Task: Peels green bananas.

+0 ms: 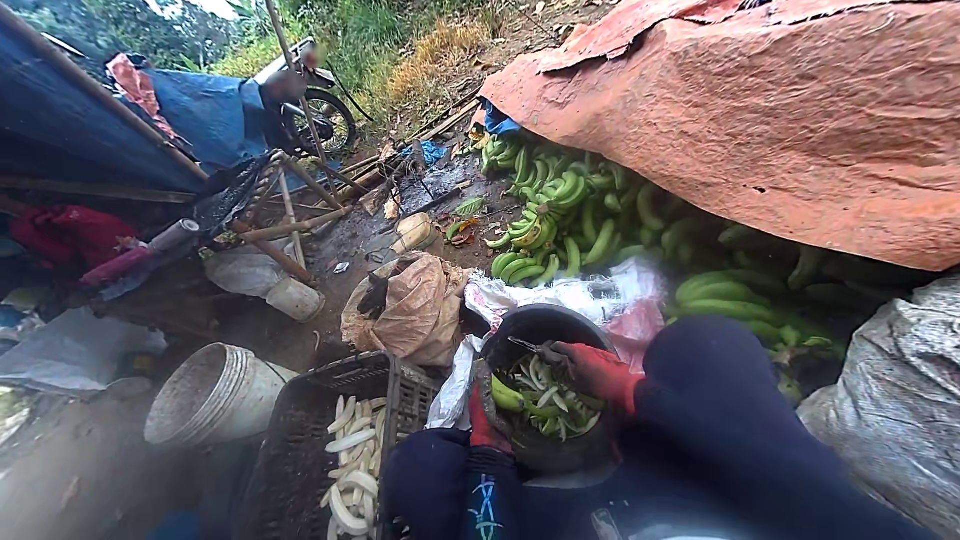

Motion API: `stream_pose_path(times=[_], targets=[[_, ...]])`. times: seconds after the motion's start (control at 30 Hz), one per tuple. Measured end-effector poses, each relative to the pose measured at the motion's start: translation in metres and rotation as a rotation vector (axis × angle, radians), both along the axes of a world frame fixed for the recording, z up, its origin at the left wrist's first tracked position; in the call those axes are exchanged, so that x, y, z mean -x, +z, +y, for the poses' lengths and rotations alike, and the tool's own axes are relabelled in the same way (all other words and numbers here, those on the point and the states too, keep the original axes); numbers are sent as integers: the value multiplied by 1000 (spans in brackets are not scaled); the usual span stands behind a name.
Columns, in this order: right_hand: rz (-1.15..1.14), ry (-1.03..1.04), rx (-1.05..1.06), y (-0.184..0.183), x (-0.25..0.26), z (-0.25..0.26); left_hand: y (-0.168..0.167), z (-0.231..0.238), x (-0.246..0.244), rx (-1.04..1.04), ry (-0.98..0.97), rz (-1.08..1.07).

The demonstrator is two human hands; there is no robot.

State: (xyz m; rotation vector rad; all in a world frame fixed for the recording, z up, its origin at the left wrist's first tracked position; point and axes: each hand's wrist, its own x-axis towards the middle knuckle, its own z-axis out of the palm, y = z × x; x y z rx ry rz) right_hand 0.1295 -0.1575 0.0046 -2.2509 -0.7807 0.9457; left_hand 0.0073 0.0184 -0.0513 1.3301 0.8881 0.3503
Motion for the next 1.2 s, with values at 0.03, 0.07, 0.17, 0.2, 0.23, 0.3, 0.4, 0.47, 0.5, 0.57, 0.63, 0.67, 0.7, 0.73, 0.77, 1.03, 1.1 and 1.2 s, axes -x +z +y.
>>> stream_pose_path(times=[0.03,0.07,0.17,0.2,0.23,0.3,0.4,0.47,0.5,0.57,0.63,0.67,0.7,0.73,0.77,1.03,1.1,1.2], targets=[[12,-6,-62,-1,9,-2,-3,1,-1,15,39,-42],[9,-14,-98,-2,20,-2,-2,-2,-4,38,85,-82],[-10,-42,-29,0,53,1,-12,-5,-5,52,145,-188],[-25,-48,7,0,59,3,-13,-7,-6,57,168,-205],[-45,-46,34,-1,63,4,-10,-10,-7,55,190,-209],[-76,-33,68,-1,68,9,-1,-15,-8,22,205,-178],[-14,-43,84,-2,61,18,14,-21,-8,-56,149,-76],[35,-29,28,-9,49,18,5,-24,-10,26,121,-172],[53,-25,-35,-13,49,15,6,-23,-11,117,112,-229],[83,6,-153,-17,49,7,9,-16,-12,255,90,-340],[100,80,-192,-16,47,-3,9,-9,-15,367,106,-428],[87,117,-197,-16,46,-6,7,-6,-15,424,99,-466],[66,150,-189,-14,47,-9,4,-3,-16,467,96,-506],[39,173,-159,-9,49,-9,-2,0,-15,491,86,-541],[17,188,-116,-4,51,-9,-6,1,-15,512,62,-579],[-67,201,-36,9,43,3,11,0,-10,289,-244,-605],[-71,202,-20,9,41,4,22,-6,-9,398,-95,-463],[-113,157,52,0,26,8,18,-16,-3,430,-120,-425]])
